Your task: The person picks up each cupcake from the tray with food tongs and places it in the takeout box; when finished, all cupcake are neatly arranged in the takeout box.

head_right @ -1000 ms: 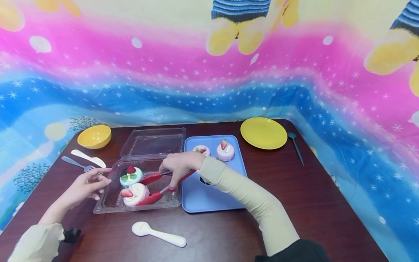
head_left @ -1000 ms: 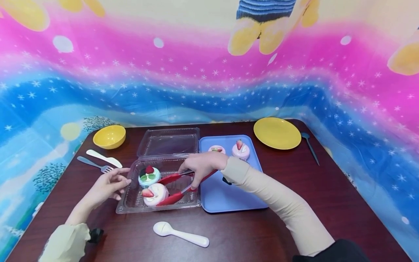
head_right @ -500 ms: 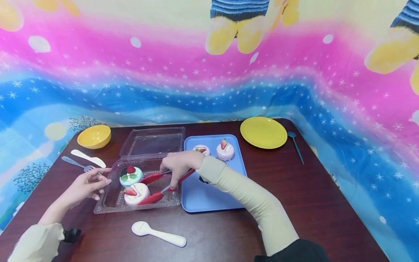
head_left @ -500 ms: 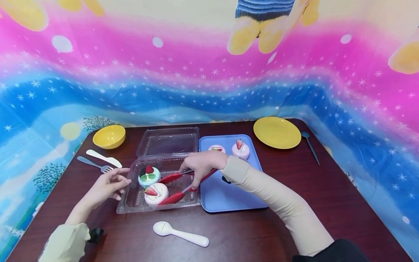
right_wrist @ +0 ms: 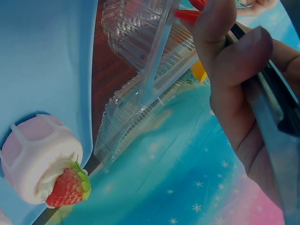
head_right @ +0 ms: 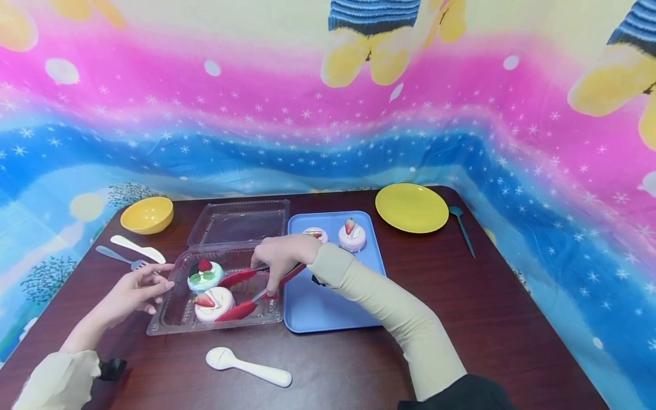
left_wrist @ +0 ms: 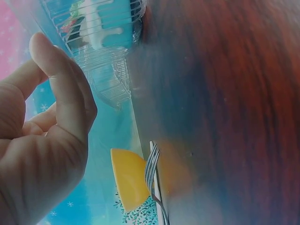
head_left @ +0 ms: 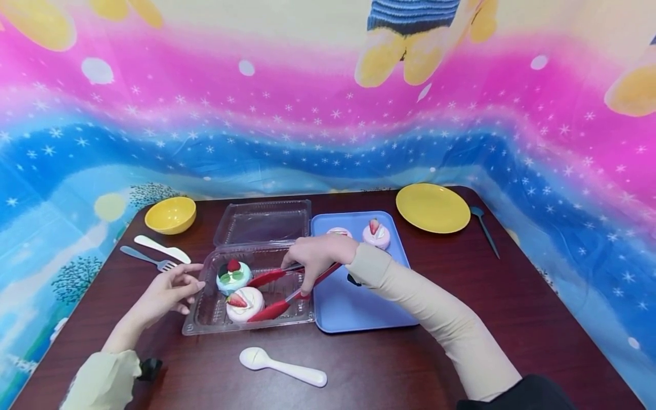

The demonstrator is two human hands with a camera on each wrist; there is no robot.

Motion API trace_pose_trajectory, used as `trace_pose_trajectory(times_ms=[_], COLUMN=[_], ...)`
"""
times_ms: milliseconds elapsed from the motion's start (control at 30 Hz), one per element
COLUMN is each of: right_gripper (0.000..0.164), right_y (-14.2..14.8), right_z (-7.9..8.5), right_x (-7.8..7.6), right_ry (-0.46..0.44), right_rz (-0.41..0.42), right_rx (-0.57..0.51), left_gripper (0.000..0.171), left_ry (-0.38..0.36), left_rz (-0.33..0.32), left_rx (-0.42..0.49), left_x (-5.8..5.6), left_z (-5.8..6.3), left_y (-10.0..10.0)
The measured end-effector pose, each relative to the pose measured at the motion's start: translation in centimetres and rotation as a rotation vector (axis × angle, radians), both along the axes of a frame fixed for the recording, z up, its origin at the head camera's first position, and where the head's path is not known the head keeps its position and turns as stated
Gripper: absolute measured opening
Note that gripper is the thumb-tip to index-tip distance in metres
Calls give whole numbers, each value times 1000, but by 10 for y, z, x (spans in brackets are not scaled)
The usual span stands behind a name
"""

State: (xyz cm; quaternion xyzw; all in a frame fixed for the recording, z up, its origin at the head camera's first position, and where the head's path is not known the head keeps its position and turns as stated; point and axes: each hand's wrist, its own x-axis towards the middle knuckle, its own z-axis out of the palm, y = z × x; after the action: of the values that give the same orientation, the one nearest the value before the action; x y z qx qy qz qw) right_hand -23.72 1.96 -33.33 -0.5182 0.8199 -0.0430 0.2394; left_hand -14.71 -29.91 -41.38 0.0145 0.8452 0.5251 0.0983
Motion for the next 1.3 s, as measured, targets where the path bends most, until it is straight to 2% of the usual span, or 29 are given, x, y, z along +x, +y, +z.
trace_pose_trajectory(times_ms=[267, 700, 967, 1133, 1300], right_gripper=[59, 54, 57, 62, 66], right_y=[-2, -2, 2, 13, 37], right_z=[4, 8, 13, 21, 29], right_x=[-1, -6, -4, -4, -7], right_ry=[4, -37, 6, 30, 19], right_rz=[29, 21, 12, -3, -57], right_rx=[34, 80, 89, 58, 4], left_gripper=[58, 59, 58, 58, 59], left_ry=[0, 6, 4, 4, 6], left_rz=[-1, -1, -6, -1, 1], left_rx=[6, 3, 12, 19, 19], left_x=[0, 0, 0, 0, 1], left_z=[0, -1, -2, -2, -1], left_y=[0, -2, -2, -1, -1])
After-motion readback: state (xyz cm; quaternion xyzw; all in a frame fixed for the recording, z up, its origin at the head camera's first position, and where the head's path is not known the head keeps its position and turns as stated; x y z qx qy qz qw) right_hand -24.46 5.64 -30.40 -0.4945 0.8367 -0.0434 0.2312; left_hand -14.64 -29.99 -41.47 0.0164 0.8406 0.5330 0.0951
